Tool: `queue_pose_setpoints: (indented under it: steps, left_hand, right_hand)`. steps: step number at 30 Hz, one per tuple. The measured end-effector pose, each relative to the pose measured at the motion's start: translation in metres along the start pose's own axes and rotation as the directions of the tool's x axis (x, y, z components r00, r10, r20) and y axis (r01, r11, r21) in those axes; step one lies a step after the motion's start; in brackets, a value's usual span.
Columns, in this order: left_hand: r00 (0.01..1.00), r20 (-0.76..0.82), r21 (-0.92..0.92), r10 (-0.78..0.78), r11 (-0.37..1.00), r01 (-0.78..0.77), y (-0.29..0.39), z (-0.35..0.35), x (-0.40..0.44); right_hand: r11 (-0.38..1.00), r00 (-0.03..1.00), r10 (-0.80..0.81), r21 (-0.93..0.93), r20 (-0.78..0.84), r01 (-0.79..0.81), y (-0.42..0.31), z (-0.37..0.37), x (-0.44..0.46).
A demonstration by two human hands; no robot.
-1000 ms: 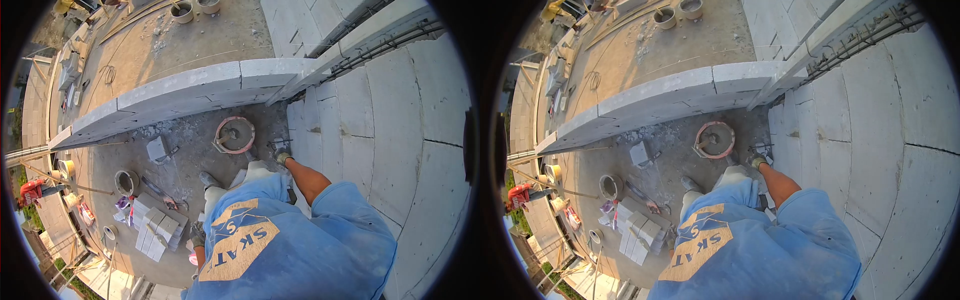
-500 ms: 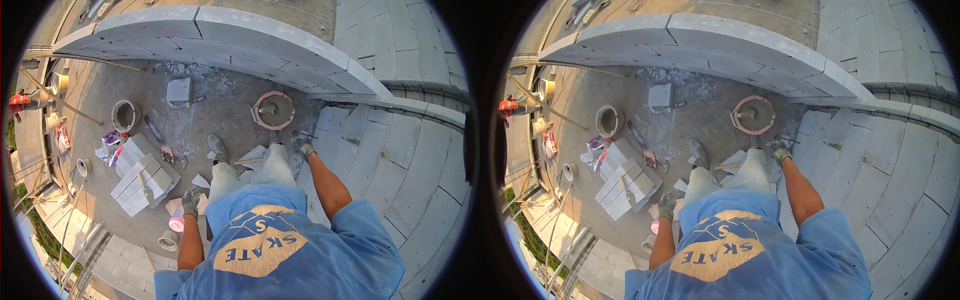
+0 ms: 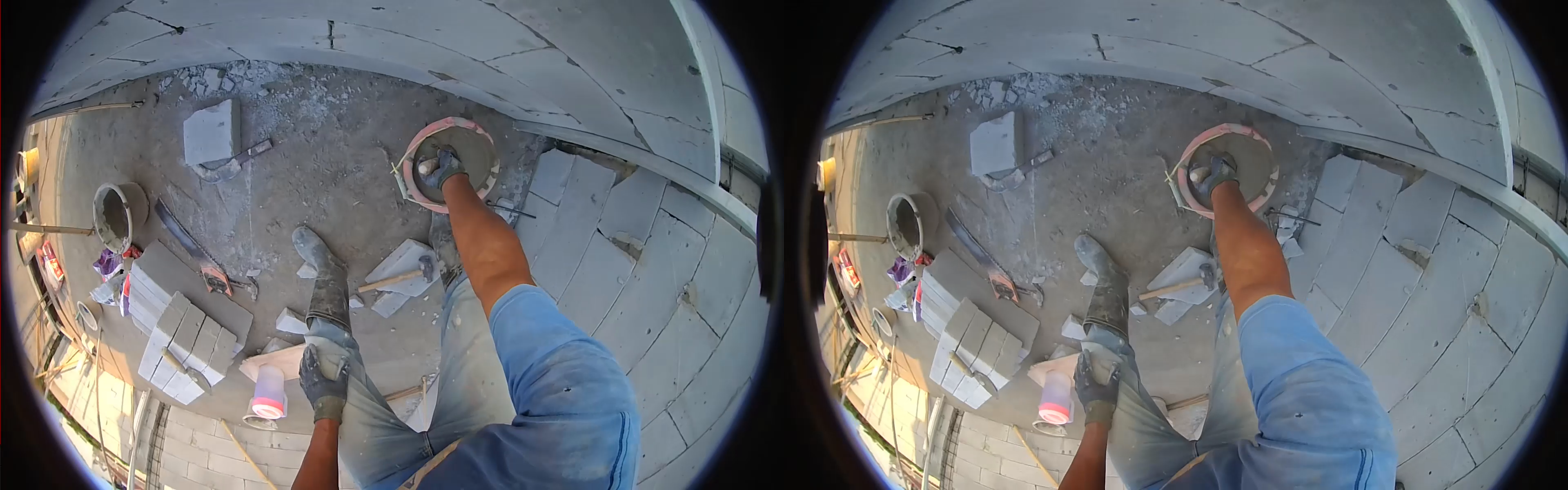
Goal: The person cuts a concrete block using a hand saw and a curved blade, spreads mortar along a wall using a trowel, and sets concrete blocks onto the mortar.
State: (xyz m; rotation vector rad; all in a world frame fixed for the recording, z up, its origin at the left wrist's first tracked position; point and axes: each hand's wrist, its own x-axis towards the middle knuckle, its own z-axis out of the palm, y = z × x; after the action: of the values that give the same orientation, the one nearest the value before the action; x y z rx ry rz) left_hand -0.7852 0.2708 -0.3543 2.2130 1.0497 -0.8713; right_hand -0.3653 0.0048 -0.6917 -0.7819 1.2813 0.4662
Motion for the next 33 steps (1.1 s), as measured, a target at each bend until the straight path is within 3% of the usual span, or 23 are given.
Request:
queue_pose_setpoints:
  steps: [1,2,3,4,6,7,8,9,10,11,18,20,21,22,24,25,27,28,30,31,33]
  left_hand:
    - [1.000,0.012,0.002,-0.010,1.000,0.010,0.002,0.005,-0.003]
    - [1.000,0.029,0.017,-0.001,1.000,0.001,0.006,0.010,-0.009]
    - [1.000,0.019,0.047,0.023,0.999,-0.024,0.012,0.015,-0.011]
    - [0.999,-0.003,0.077,0.050,0.996,-0.050,0.014,0.019,-0.009]
    - [0.996,-0.027,0.114,0.089,0.990,-0.086,0.011,0.029,-0.007]
    - [0.997,-0.025,0.100,0.079,0.992,-0.076,0.011,0.029,-0.007]
    - [0.998,-0.019,0.089,0.064,0.994,-0.062,0.013,0.029,-0.007]
    - [0.997,-0.023,0.097,0.069,0.993,-0.066,0.016,0.028,-0.006]
    - [0.998,-0.011,0.130,0.059,0.990,-0.057,0.018,0.027,-0.006]
    - [0.999,0.000,0.164,0.049,0.985,-0.048,0.021,0.026,-0.003]
    - [0.998,0.040,0.224,0.046,0.973,-0.054,0.043,0.022,0.004]
    - [0.998,0.059,0.243,0.019,0.969,-0.033,0.046,0.022,0.003]
    - [0.998,0.052,0.249,0.023,0.968,-0.036,0.046,0.022,0.003]
    - [0.999,0.046,0.266,0.028,0.963,-0.039,0.047,0.023,0.003]
    - [0.999,0.039,0.284,0.036,0.958,-0.046,0.050,0.025,0.004]
    - [0.998,0.063,0.300,0.003,0.954,-0.022,0.052,0.025,0.005]
    - [0.996,0.086,0.321,-0.021,0.947,-0.007,0.055,0.025,0.007]
    - [0.997,0.083,0.332,-0.005,0.943,-0.022,0.055,0.025,0.008]
    - [0.997,0.080,0.346,0.023,0.937,-0.050,0.058,0.026,0.007]
    - [0.996,0.088,0.336,0.012,0.941,-0.041,0.057,0.025,0.007]
    - [0.995,0.091,0.324,0.044,0.943,-0.071,0.062,0.021,0.006]
  right_hand:
    - [0.666,0.959,-0.246,-0.693,0.143,0.274,-0.001,-0.016,0.007]
    - [-0.114,0.863,-0.293,-0.911,0.411,0.395,-0.011,-0.031,0.010]
    - [-0.818,0.778,-0.108,-0.500,0.619,0.284,-0.027,-0.040,0.008]
    - [-0.048,0.955,-0.133,-0.964,0.266,0.262,-0.036,-0.055,-0.010]
    - [-0.275,0.912,0.133,-0.870,0.388,0.410,-0.056,-0.081,-0.041]
    - [-0.715,0.843,0.282,-0.485,0.459,0.503,-0.061,-0.090,-0.052]
    - [-0.890,0.746,0.422,0.079,0.515,0.449,-0.067,-0.100,-0.062]
    - [-0.923,0.848,0.047,-0.300,0.528,0.239,-0.074,-0.098,-0.098]
    - [-0.770,0.865,-0.315,-0.638,0.391,0.008,-0.080,-0.092,-0.121]
    - [-0.763,0.864,-0.317,-0.647,0.391,0.013,-0.082,-0.088,-0.124]
    - [-0.765,0.858,-0.053,-0.573,0.511,0.294,-0.057,-0.055,-0.111]
    - [-0.762,0.921,0.039,-0.585,0.387,0.278,-0.070,-0.057,-0.106]
    - [-0.700,0.955,0.027,-0.677,0.294,0.228,-0.086,-0.062,-0.110]
    - [-0.696,0.953,0.024,-0.679,0.301,0.232,-0.096,-0.079,-0.103]
    - [-0.579,0.804,0.112,-0.620,0.584,0.530,-0.104,-0.128,-0.085]
    - [-0.576,0.804,0.107,-0.622,0.585,0.530,-0.109,-0.140,-0.091]
    - [-0.352,0.769,0.054,-0.709,0.637,0.612,-0.112,-0.162,-0.105]
    - [-0.349,0.769,0.045,-0.711,0.638,0.610,-0.109,-0.168,-0.115]
    - [-0.159,0.738,-0.027,-0.732,0.674,0.662,-0.108,-0.177,-0.140]
    - [-0.181,0.771,0.039,-0.755,0.635,0.631,-0.113,-0.175,-0.157]
    - [-0.132,0.729,0.024,-0.721,0.684,0.681,-0.114,-0.173,-0.193]
